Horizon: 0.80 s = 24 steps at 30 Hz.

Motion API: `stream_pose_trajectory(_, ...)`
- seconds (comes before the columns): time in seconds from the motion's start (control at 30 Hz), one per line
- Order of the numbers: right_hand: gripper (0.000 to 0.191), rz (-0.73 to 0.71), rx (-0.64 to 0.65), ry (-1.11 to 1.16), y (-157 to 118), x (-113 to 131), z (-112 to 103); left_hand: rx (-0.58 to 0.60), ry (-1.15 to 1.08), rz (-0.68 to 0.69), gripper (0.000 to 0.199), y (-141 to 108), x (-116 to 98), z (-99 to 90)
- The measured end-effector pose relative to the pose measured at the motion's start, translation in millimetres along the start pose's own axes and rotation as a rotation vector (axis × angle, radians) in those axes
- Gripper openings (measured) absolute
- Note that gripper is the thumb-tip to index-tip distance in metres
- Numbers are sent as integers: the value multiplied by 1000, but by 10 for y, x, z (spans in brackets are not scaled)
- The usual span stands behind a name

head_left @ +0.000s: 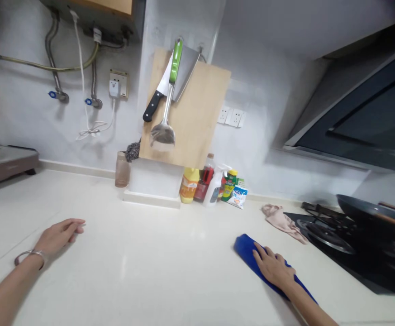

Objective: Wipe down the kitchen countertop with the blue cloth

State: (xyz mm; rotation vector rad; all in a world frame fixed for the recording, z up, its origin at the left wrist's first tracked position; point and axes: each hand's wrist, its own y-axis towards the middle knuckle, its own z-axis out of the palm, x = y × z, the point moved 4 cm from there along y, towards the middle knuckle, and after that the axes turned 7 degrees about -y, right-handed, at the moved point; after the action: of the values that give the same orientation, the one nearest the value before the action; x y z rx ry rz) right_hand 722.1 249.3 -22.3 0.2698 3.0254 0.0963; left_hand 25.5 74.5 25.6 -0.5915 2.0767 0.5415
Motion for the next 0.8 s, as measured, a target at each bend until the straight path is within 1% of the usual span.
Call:
stream_pose_trajectory(0.07,60,84,2,2,157,234,-112,15,125,-11,36,60,57,61)
stream_pose_trajectory(0.1,59,100,-5,-3,240,368,-161,37,187,-26,34,93,78,102)
stream_pose_trajectory(0.17,58,90,-23,-14,414,643,-235,54,281,-40,33,158,101,160)
stream_pose_trajectory(0.27,57,73,-19,-16,649,1044,-284,66,332,-60,36,228,118,190)
stream_pose_trajectory(0.33,58,70,-12,-21,741,1332,-302,76,342,-70,36,242,109,189)
stream_pose_trajectory(0.4,60,45,-5,-32,752,1663,-323,80,350,-74,36,225,73,186)
stream_pose_trajectory(0.47,60,-9,5,-40,671,2037,-356,79,368,-75,35,186,16,189)
stream_pose_trajectory(0.53,60,-88,3,-45,496,2439,-413,82,403,-63,34,140,-48,203)
stream_pose_trajectory(0.67,60,-283,-43,-38,-60,3245,-595,112,449,-1,33,66,-144,243)
stream_pose_trajectory(0.8,61,-453,-109,-26,-643,3972,-788,136,479,45,33,32,-182,254)
